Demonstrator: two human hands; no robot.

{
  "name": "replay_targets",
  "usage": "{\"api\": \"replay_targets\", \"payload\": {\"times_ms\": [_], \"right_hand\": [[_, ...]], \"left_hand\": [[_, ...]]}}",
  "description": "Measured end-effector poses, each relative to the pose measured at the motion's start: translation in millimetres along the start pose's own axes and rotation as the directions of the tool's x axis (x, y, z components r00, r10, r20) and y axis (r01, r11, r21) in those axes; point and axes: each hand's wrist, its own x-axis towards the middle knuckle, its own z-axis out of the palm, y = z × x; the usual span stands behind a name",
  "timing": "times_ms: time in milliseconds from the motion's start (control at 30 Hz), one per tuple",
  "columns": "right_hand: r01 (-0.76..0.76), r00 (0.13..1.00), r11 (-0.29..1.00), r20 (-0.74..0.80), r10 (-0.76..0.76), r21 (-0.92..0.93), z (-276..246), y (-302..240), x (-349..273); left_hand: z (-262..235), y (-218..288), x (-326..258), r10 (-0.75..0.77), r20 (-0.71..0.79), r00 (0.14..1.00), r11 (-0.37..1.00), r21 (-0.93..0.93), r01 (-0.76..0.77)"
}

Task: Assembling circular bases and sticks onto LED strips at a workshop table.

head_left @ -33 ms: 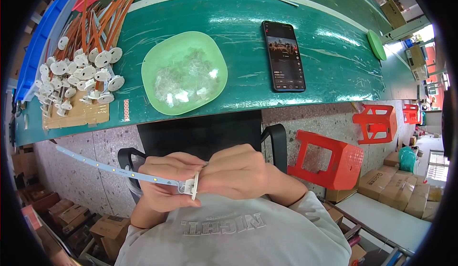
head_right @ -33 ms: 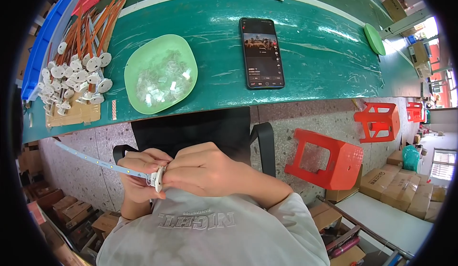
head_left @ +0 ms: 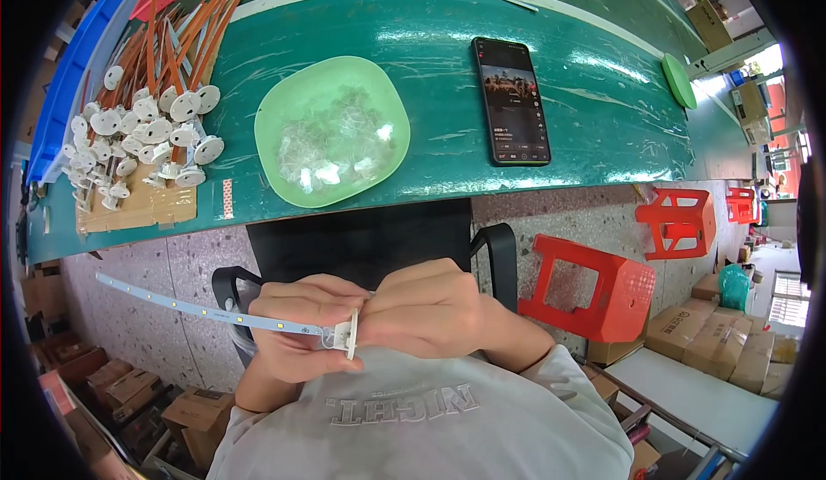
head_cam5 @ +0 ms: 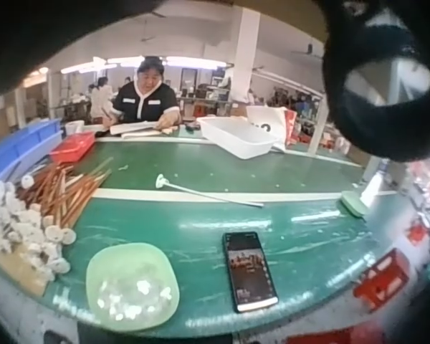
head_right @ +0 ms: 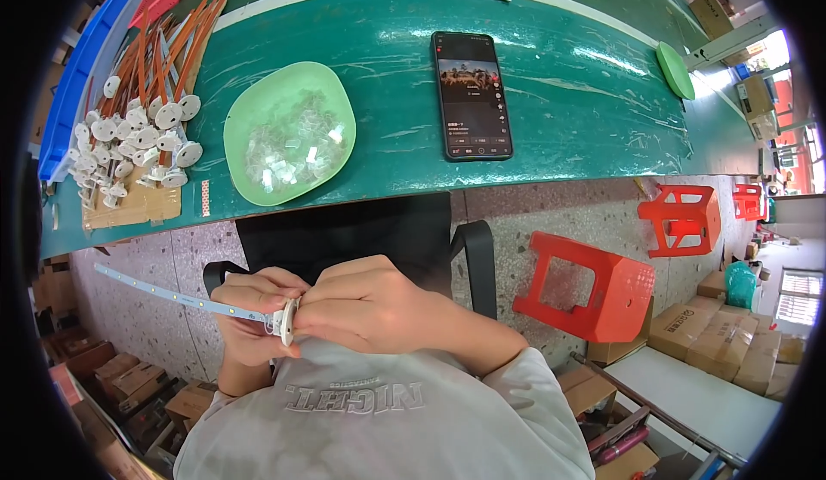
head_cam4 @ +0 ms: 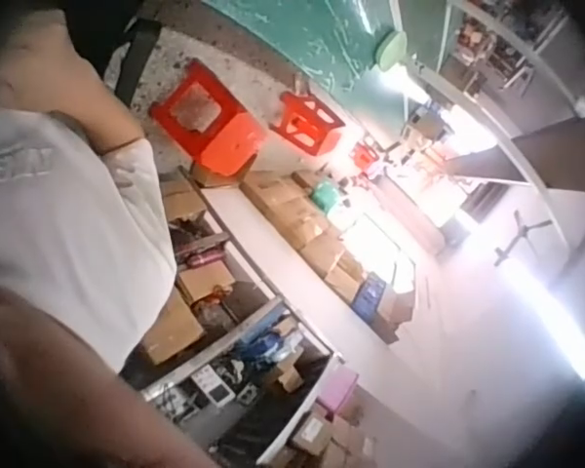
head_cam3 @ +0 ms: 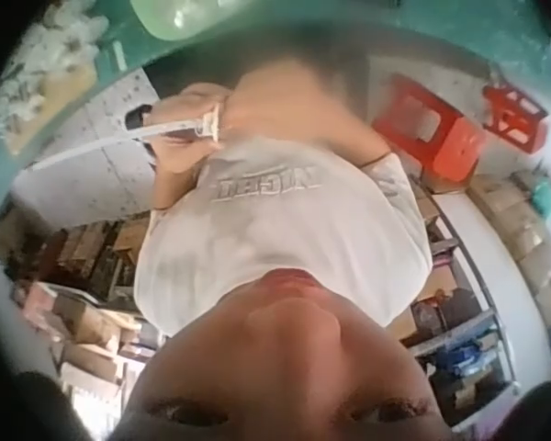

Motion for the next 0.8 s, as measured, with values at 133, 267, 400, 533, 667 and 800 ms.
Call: {"api": "replay_targets", "payload": {"times_ms": [133, 267, 400, 533, 667, 800], "right_hand": [[-0.005, 1.000, 1.000, 0.021, 0.005, 0.004, -1.9, -0.4, 1.5], [-0.031, 0.999, 0.999, 0.011, 0.031, 0.032, 5.9, 2.7, 4.9], [-0.051, 0.999, 0.993, 0.003, 0.051, 0.107, 6.1, 4.3, 3.4], [-0.058, 0.998, 0.990, 0.022, 0.055, 0.126, 6.4, 2.8, 1.3], [-0.008, 1.000, 1.000, 0.001, 0.008, 0.003, 7.1, -4.1, -0.5], [0.070, 0.997, 0.969, -0.012, -0.075, -0.239, 8.3, -8.0, -2.3]], "left_hand": [[-8.8, 0.3, -0.4, -0.017, 0.069, 0.997, 0.996, 0.092, 0.011], [-6.6, 2.9, -0.4, -0.093, -0.060, 0.994, 0.995, 0.026, 0.095], [-8.9, 5.9, -2.1, -0.074, -0.022, 0.997, 0.995, 0.067, 0.075], [-10.1, 6.6, -4.5, -0.092, 0.007, 0.996, 0.994, 0.055, 0.091], [-6.9, 3.9, -6.1, -0.071, -0.019, 0.997, 0.993, 0.097, 0.072], [-2.0, 0.1, -5.4, 0.112, -0.013, 0.994, 0.953, 0.285, -0.104]]}}
